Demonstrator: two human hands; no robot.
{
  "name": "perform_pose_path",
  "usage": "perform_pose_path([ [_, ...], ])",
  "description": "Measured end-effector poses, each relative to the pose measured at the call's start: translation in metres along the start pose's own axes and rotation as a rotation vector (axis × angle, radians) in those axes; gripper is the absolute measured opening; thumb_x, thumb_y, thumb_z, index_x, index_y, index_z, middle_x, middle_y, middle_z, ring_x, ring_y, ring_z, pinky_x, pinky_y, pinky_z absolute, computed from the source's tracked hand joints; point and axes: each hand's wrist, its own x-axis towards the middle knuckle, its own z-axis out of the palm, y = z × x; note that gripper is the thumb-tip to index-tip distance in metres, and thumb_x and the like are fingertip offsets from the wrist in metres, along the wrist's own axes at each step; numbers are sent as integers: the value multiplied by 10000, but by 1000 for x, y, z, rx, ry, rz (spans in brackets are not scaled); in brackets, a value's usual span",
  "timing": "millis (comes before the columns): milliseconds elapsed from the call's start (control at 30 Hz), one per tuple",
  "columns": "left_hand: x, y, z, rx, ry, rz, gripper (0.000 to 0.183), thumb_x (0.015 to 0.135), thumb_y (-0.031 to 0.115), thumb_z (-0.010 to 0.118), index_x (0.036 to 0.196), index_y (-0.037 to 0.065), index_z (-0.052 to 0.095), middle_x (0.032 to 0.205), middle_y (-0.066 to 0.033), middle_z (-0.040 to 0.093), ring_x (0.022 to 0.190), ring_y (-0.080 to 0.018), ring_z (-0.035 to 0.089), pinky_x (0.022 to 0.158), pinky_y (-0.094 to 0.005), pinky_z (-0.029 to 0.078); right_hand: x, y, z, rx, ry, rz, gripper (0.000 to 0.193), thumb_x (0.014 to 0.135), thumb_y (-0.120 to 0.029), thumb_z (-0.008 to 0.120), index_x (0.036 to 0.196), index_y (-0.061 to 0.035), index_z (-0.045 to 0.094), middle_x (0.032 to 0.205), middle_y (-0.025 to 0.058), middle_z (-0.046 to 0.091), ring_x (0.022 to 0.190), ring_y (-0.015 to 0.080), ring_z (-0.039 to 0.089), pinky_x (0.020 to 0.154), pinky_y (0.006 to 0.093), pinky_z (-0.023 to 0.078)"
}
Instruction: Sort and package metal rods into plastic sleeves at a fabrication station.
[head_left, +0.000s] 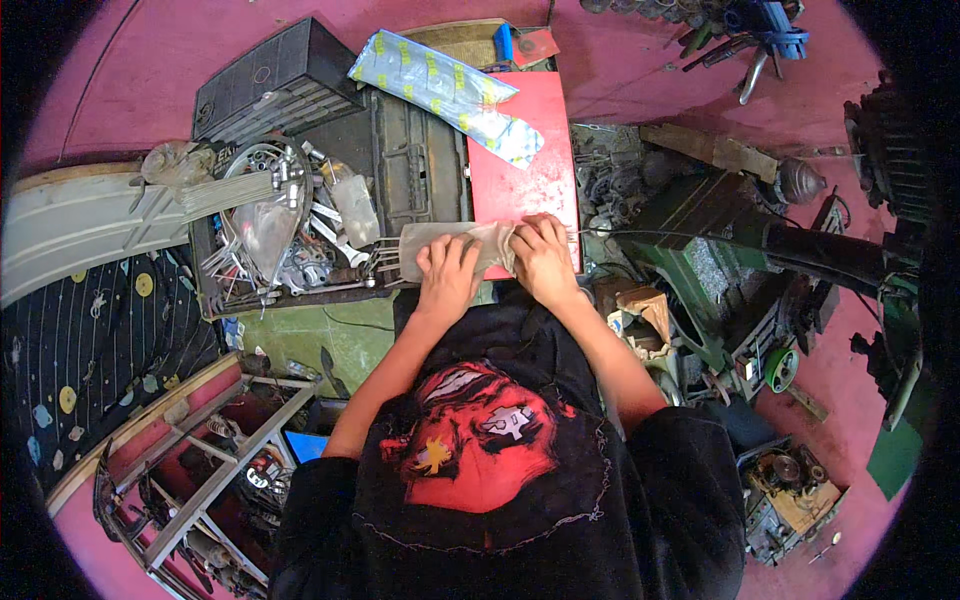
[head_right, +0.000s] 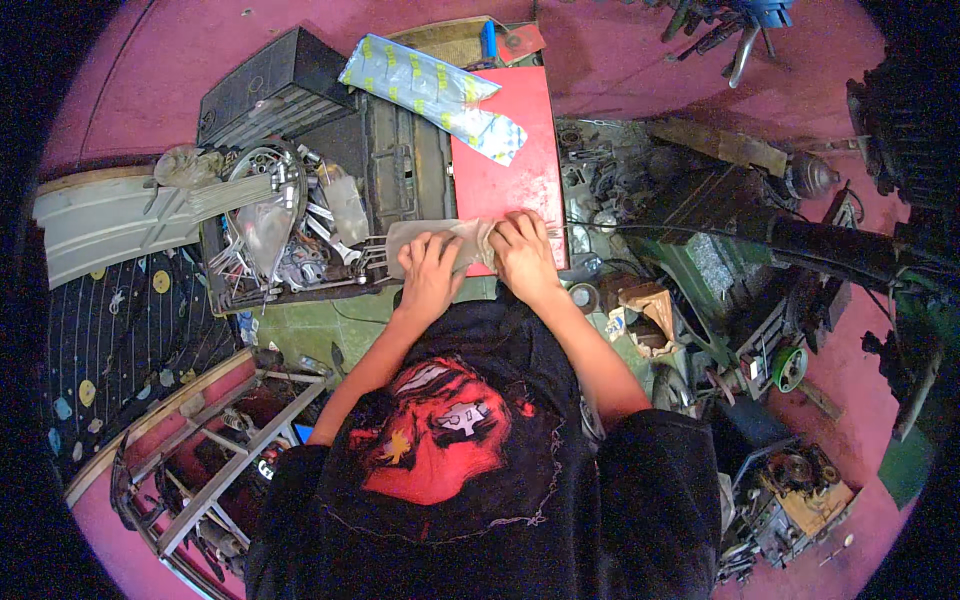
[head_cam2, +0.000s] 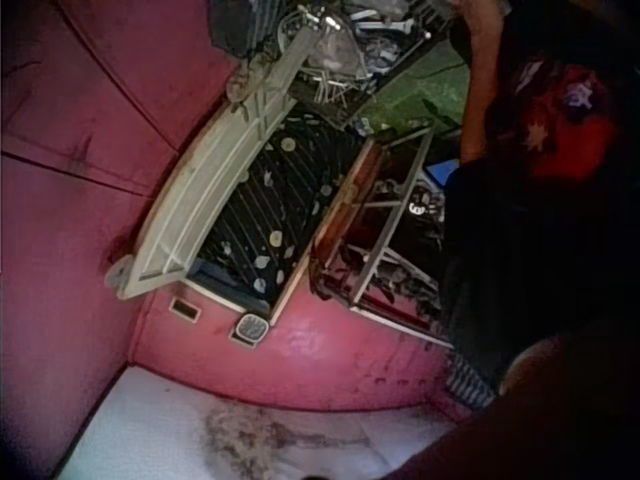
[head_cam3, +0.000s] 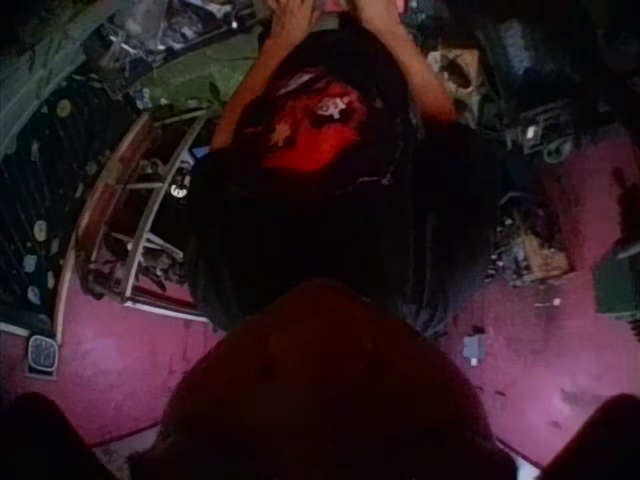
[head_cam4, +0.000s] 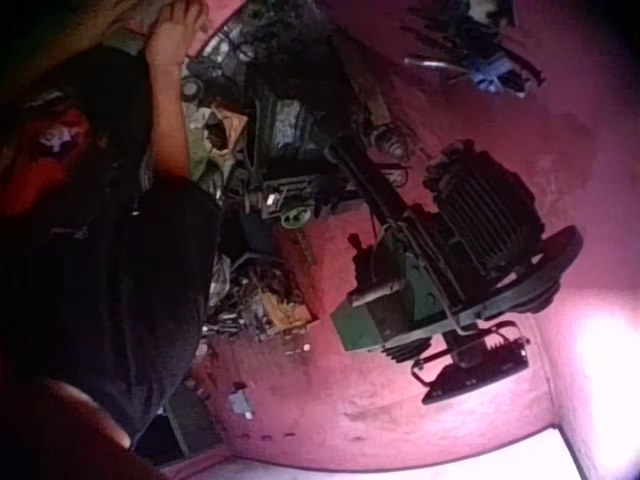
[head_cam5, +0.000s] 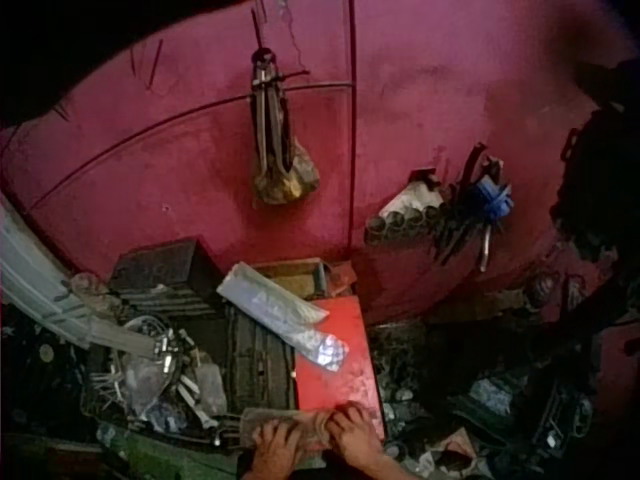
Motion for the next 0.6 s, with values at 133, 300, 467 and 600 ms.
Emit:
perform_pose_path([
  [133,2,-3,-6,-48,-50,13,681,805,255,871,1428,127,628,1427,-93,565,1346,-335,464,1124,-554,301,-10,1,-8,13,18,49,383,783,-124,764,1158,-50,735,1227,97,692,1286,340,570,1189,524,388],
  [300,-2,-9,-11,-27,-52,48,739,808,306,866,1467,125,585,1469,-103,534,1384,-329,446,1120,-544,307,-27,1,-14,-8,28,105,432,804,-121,788,1222,-51,704,1340,97,667,1310,345,560,1165,531,388],
  [467,-12,-23,-26,-109,-65,37,803,804,390,892,1505,155,579,1527,-96,505,1376,-351,431,1131,-571,308,-36,-7,-22,-52,89,211,441,899,-148,759,1322,-48,684,1367,109,665,1309,342,562,1162,526,384],
  [600,-29,-43,-47,-135,-81,-13,828,824,403,872,1540,144,547,1549,-128,497,1396,-352,429,1142,-550,301,-34,-11,-29,-122,158,269,458,904,-128,756,1345,-46,662,1381,122,663,1295,356,571,1136,529,389],
])
